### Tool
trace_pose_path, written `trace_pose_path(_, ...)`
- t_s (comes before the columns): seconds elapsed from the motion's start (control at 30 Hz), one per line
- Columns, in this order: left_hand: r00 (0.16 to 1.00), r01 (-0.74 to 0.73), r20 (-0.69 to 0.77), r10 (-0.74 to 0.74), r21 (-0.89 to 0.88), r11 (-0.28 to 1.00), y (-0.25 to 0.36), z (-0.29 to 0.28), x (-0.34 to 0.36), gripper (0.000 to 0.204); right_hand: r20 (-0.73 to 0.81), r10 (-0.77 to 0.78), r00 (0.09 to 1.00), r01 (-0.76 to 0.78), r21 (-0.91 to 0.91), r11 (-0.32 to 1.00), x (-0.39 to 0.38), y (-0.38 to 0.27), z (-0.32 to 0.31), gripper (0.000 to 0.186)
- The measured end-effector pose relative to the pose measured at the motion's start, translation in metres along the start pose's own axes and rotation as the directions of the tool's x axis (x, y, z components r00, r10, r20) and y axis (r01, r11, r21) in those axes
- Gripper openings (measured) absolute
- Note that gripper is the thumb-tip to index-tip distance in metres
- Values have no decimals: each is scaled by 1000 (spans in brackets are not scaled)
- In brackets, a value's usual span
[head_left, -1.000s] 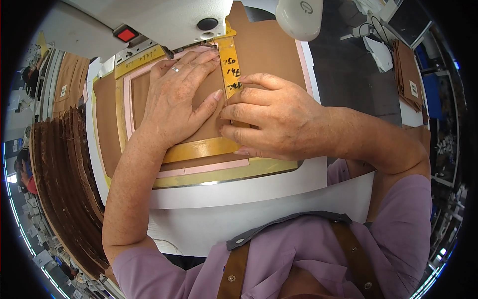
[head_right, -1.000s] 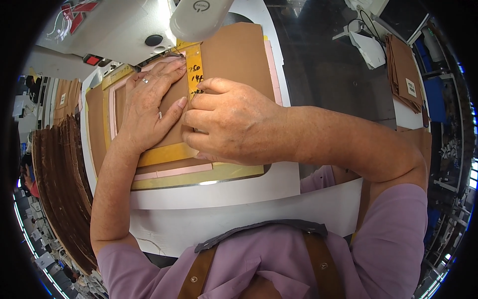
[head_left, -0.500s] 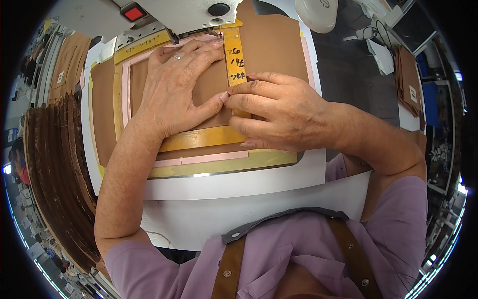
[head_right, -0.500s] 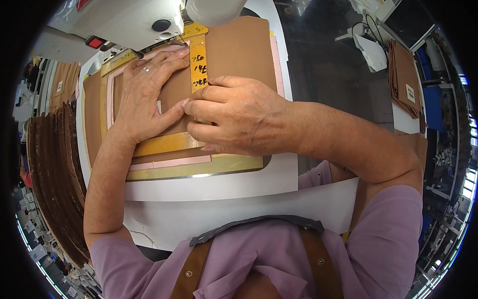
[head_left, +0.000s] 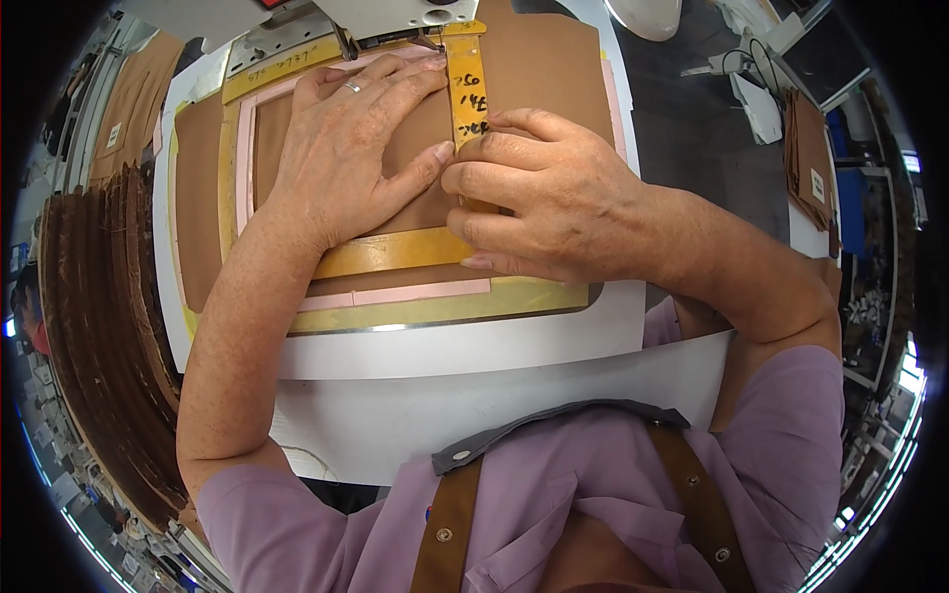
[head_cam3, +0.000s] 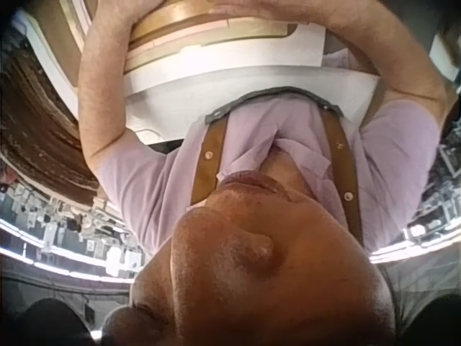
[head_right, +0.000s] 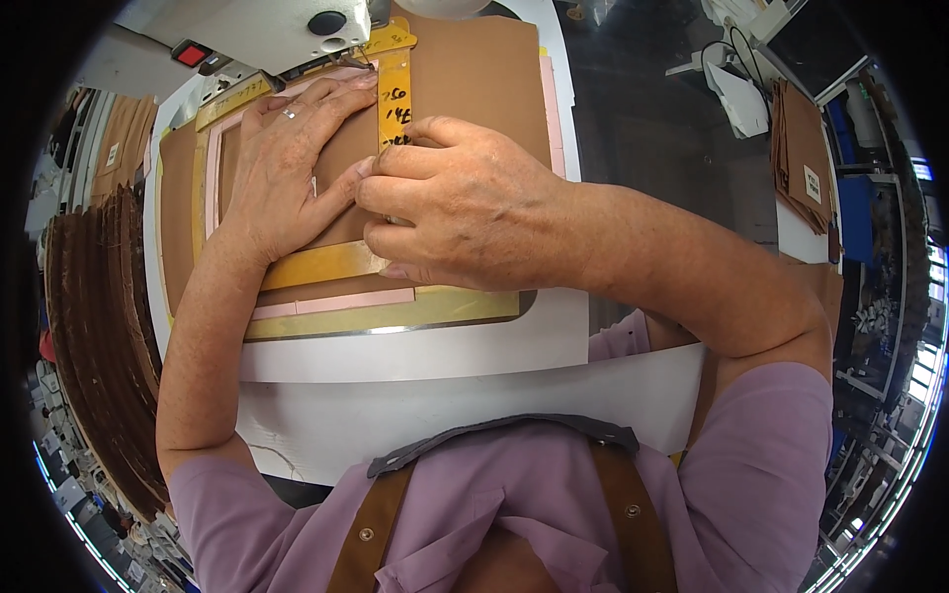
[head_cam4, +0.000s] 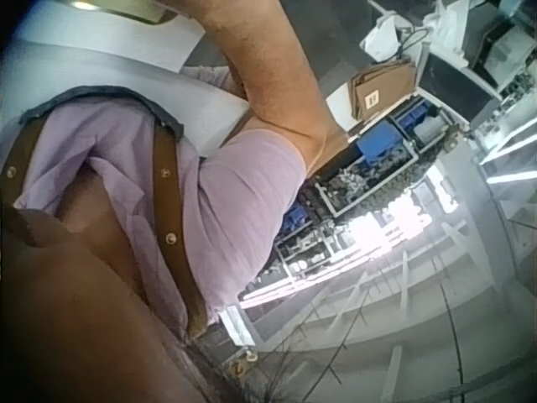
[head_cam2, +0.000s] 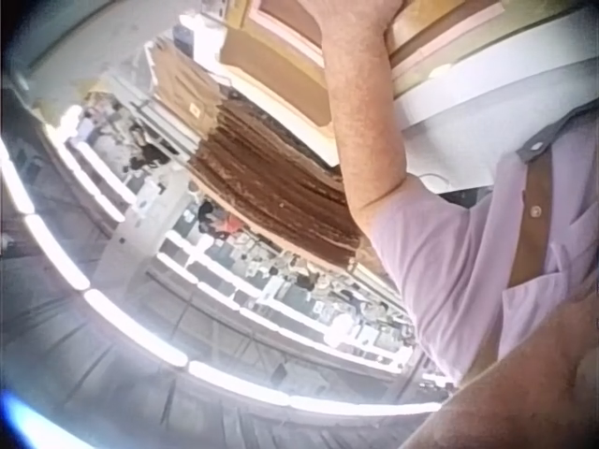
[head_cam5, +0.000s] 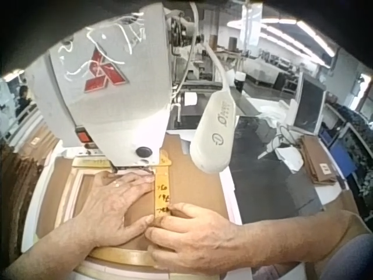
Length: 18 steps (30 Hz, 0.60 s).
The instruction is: Using an industrial sewing machine to assemble and sew components for leather pouches.
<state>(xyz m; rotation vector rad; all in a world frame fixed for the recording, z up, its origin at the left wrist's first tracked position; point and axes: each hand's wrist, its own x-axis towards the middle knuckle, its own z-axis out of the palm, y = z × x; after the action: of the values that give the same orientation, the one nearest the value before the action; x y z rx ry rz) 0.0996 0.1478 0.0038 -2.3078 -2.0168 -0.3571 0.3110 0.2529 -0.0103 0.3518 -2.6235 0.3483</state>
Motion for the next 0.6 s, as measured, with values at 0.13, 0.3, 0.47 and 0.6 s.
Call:
trace_pose_path(0.13,999,-1,46,6,-120,993,-2,-11,4,51,-97,-14,995,8,-59,998,0,0,5,21)
trace_pose_path(0.3,992,-88,90,93,-56,995,0,-29,-10,45,-67,7,998,-10,-45,999,3,-3,9,27)
trace_pose_path(0.47,999,-38,34,40,-66,997,3,-15,-12,42,-18,-27,999,25,-91,996,1,-4,9,40)
trace_pose_path(0.6,998,-36,56,39,-52,998,-3,-11,-8,44,-61,-59,996,53,-90,995,2,1,7,32)
